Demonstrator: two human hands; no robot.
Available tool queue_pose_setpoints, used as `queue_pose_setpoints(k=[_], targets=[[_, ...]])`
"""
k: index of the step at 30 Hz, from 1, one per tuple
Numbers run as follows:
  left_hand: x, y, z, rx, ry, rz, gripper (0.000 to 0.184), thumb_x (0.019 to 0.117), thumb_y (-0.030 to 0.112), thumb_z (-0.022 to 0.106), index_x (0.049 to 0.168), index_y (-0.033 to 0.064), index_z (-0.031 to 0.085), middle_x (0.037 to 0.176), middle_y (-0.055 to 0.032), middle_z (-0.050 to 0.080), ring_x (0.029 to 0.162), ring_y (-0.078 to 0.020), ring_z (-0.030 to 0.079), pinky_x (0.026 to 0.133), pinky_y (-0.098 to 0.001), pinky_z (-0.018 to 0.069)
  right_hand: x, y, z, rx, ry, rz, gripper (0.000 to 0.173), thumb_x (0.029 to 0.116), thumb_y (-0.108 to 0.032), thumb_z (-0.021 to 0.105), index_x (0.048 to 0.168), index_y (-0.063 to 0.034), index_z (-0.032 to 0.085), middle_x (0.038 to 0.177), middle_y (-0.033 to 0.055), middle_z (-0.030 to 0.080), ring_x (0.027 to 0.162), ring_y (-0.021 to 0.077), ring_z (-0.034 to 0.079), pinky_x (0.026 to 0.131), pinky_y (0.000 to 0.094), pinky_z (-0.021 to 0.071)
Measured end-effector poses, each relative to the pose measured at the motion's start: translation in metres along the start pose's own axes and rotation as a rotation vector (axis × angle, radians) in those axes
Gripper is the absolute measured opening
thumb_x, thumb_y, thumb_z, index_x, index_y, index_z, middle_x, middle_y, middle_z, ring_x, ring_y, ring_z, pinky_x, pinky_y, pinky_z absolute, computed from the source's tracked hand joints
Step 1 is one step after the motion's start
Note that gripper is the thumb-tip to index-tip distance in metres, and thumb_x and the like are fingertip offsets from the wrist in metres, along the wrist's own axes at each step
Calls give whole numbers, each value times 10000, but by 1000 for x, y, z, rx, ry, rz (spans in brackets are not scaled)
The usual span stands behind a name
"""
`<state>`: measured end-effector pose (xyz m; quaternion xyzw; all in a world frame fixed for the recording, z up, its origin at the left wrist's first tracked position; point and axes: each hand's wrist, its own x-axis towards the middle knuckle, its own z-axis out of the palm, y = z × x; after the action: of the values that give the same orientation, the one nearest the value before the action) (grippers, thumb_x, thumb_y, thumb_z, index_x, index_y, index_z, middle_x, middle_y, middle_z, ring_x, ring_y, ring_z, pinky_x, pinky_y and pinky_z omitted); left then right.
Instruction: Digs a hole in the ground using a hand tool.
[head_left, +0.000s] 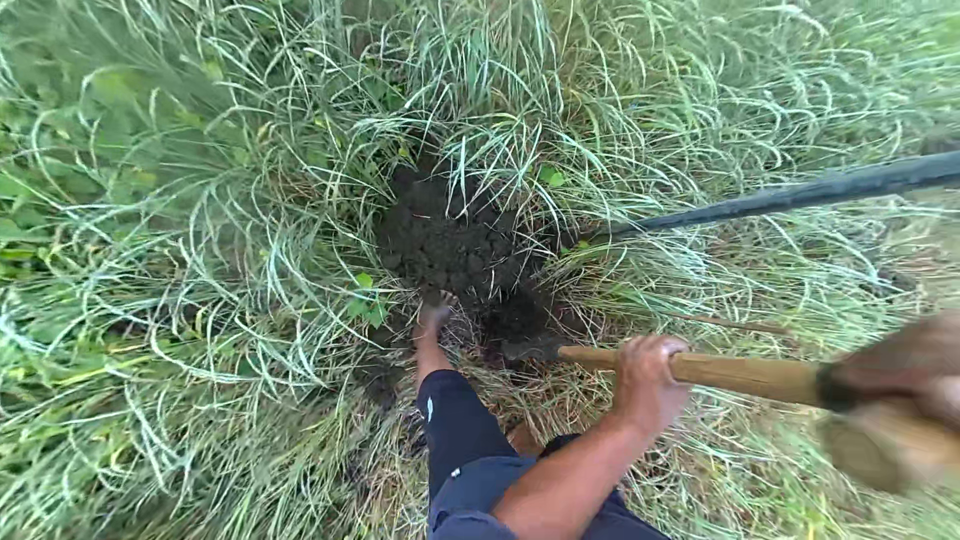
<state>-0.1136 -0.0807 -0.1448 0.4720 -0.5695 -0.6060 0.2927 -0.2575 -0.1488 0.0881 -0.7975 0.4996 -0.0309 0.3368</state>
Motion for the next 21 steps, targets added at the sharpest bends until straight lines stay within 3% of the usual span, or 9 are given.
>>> queue_pose_setpoints(k=[2,4,5,6,9,13,16,18,21], targets=[[0,-74,-6,4,-99,-247,496,812,92,828,1275,21,665,1321,-175,660,1269,-310,608,1120,-473,478,46,22,86,-93,51,128,586,1093,-462,365,831,-78,721,765,81,700,752,228,693,680,459,564],[-5,-148,-18,100,-315,-365,747,897,125,758,1564,115,421,1607,-134,430,1432,-301,487,1177,-484,441,70,65,167,-130,150,324,629,1071,-518,336,806,-119,744,778,70,729,770,251,721,682,539,572],[-2,-168,-30,143,-404,-386,796,947,121,683,1638,176,292,1681,-90,322,1459,-268,469,1175,-474,452,81,83,181,-126,188,396,622,1063,-526,315,789,-154,732,779,38,725,765,226,713,662,536,555],[2,-175,-43,126,-463,-426,754,988,111,613,1650,200,265,1687,-69,317,1472,-244,456,1191,-470,434,90,95,182,-107,189,437,620,1064,-526,300,804,-172,738,805,21,734,782,209,714,670,534,554],[3,-154,-70,53,-642,-610,495,1084,254,471,1576,203,442,1546,-84,533,1400,-254,540,1181,-513,433,72,88,174,-6,186,611,605,1073,-493,277,1031,-174,789,988,12,779,949,192,734,850,544,573],[16,-107,-83,36,-841,-888,676,1091,529,386,1627,123,316,1559,-213,479,1419,-374,500,1167,-614,397,30,60,192,-26,449,858,495,1034,-322,327,1283,-126,707,1266,47,719,1228,244,633,1149,552,387],[8,-86,-67,-57,-896,-1157,731,1077,626,297,1612,128,312,1420,-301,553,1160,-481,649,919,-678,538,-3,21,221,-15,698,1156,602,932,-179,405,1508,-10,458,1592,174,431,1493,348,377,1249,613,183],[0,-81,-49,-121,-897,-1303,762,1059,669,289,1568,107,357,1297,-299,629,998,-457,705,833,-635,578,-12,-1,232,31,832,1336,753,911,-146,457,1623,-32,242,1691,176,233,1544,361,272,1255,590,201],[-13,-81,-17,-201,-844,-1501,803,1038,714,275,1543,96,367,1113,-264,688,826,-367,708,763,-528,587,-13,-23,238,122,963,1487,894,875,-122,525,1661,-93,99,1712,168,162,1553,320,269,1237,525,303]])
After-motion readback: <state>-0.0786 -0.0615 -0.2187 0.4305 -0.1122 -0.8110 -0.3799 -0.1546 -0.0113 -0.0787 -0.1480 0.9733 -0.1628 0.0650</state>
